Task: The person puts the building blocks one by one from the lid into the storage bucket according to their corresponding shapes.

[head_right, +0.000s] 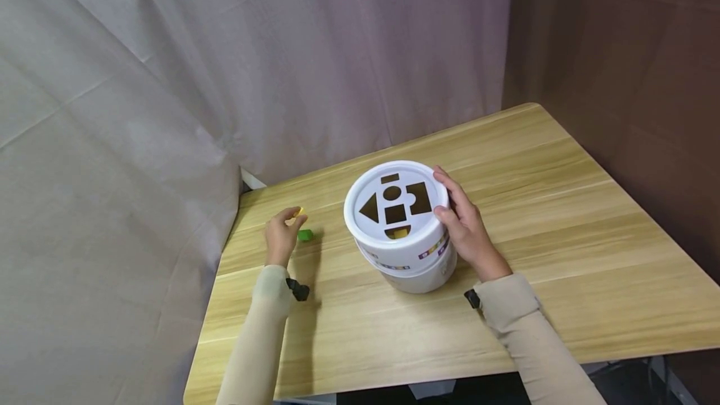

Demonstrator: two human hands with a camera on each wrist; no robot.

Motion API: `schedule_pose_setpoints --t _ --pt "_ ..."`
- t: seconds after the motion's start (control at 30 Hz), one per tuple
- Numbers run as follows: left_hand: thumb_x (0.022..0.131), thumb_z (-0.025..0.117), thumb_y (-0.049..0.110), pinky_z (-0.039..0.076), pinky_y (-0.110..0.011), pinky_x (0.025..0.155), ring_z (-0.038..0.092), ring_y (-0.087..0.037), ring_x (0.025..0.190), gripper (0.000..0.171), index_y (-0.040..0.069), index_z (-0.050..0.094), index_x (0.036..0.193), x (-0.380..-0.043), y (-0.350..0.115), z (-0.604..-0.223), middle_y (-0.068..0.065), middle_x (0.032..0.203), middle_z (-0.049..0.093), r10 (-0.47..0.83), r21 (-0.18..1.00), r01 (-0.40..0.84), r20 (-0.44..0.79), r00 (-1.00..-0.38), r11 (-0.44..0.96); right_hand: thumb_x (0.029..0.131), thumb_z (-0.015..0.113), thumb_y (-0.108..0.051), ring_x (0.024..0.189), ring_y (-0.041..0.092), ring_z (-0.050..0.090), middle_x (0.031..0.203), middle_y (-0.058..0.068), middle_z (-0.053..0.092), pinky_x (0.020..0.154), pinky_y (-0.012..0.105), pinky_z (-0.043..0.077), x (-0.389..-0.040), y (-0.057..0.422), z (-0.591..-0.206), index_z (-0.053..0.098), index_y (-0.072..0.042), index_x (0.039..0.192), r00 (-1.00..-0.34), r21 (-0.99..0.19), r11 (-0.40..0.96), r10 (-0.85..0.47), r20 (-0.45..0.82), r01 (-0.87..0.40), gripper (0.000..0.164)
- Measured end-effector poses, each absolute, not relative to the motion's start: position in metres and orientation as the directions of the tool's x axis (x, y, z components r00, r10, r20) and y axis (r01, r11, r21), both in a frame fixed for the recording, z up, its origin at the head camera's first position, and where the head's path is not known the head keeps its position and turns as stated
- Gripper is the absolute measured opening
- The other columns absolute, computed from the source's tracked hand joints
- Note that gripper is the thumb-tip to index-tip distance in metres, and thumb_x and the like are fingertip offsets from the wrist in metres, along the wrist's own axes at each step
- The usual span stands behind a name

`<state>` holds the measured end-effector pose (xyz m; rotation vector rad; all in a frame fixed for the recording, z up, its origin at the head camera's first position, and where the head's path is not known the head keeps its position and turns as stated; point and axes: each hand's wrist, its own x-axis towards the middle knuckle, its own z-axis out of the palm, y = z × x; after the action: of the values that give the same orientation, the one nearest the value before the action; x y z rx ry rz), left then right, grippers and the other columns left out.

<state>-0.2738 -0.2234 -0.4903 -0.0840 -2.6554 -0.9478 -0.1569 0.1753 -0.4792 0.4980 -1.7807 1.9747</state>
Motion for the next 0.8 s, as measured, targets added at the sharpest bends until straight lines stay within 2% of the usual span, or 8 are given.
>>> schedule_pose_setpoints --t 0.1,0.17,0.2,0.27,0.33,0.43,0.63,0.8 --pt "0.094 0.081 0.023 0.034 -0.049 0.095 0.055 -0.026 0.065 0.033 0.008 0.078 0.123 -0.279 -0.208 -0.474 -0.007 0.121 0.078 -0.006 0.601 0.251 0.391 -0.92 0.759 0.095 0.045 0.0 0.158 0.019 0.028 0.171 0.017 0.03 0.124 0.025 0.023 -0.157 0.176 -0.479 0.04 0.001 0.16 -0.84 -0.835 -0.091 0.076 0.537 -0.542 0.065" --pt "0.094 0.081 0.022 0.031 -0.049 0.092 0.05 -0.026 0.059 0.032 0.008 0.079 0.122 -0.282 -0.196 -0.462 -0.007 0.118 0.078 0.022 0.6 0.31 0.437 -0.899 0.738 0.095 0.045 0.0 0.158 0.019 0.028 0.171 0.017 0.029 0.124 0.024 0.023 -0.157 0.176 -0.479 0.04 0.001 0.16 -0.839 -0.833 -0.097 0.076 0.539 -0.544 0.065" --pt "0.093 0.082 0.022 0.031 -0.049 0.092 0.051 -0.026 0.059 0.032 0.008 0.079 0.122 -0.283 -0.19 -0.456 -0.007 0.117 0.078 0.035 0.598 0.337 0.457 -0.889 0.727 0.095 0.045 0.001 0.158 0.019 0.028 0.171 0.017 0.029 0.124 0.024 0.023 -0.157 0.175 -0.479 0.04 0.001 0.16 -0.838 -0.833 -0.098 0.075 0.54 -0.545 0.065" --pt "0.093 0.082 0.021 0.035 -0.048 0.096 0.062 -0.028 0.064 0.031 0.006 0.08 0.12 -0.285 -0.178 -0.443 -0.009 0.115 0.078 0.07 0.59 0.402 0.504 -0.861 0.701 0.095 0.045 0.001 0.158 0.019 0.028 0.171 0.017 0.029 0.124 0.025 0.023 -0.157 0.175 -0.479 0.039 0.002 0.16 -0.837 -0.831 -0.099 0.073 0.542 -0.547 0.065" --pt "0.092 0.083 0.02 0.042 -0.045 0.104 0.074 -0.029 0.083 0.031 0.005 0.08 0.118 -0.286 -0.166 -0.43 -0.011 0.115 0.078 0.113 0.566 0.472 0.553 -0.825 0.676 0.095 0.045 0.001 0.158 0.019 0.028 0.171 0.017 0.03 0.124 0.025 0.023 -0.157 0.175 -0.478 0.039 0.002 0.16 -0.836 -0.831 -0.094 0.071 0.544 -0.549 0.065" --pt "0.09 0.084 0.017 0.047 -0.048 0.107 0.075 -0.03 0.106 0.029 0.004 0.08 0.116 -0.288 -0.148 -0.411 -0.01 0.115 0.078 0.178 0.503 0.56 0.619 -0.765 0.658 0.095 0.045 0.0 0.158 0.019 0.028 0.171 0.017 0.03 0.124 0.025 0.023 -0.157 0.175 -0.478 0.04 0.001 0.159 -0.836 -0.831 -0.086 0.07 0.545 -0.549 0.065" --pt "0.092 0.083 0.022 0.034 -0.056 0.108 0.072 -0.023 0.111 0.028 0.011 0.082 0.117 -0.276 -0.11 -0.38 -0.003 0.116 0.079 0.276 0.427 0.619 0.628 -0.727 0.659 0.095 0.045 0.001 0.158 0.019 0.028 0.171 0.017 0.03 0.124 0.025 0.023 -0.158 0.176 -0.478 0.04 0.002 0.159 -0.833 -0.829 -0.085 0.07 0.549 -0.553 0.065" --pt "0.092 0.083 0.024 0.031 -0.056 0.112 0.071 -0.02 0.114 0.026 0.013 0.083 0.115 -0.263 -0.086 -0.364 -0.002 0.114 0.08 0.387 0.358 0.692 0.627 -0.676 0.627 0.095 0.044 0.002 0.157 0.019 0.029 0.171 0.018 0.029 0.124 0.024 0.023 -0.158 0.175 -0.479 0.039 0.003 0.159 -0.833 -0.826 -0.105 0.065 0.55 -0.554 0.064"
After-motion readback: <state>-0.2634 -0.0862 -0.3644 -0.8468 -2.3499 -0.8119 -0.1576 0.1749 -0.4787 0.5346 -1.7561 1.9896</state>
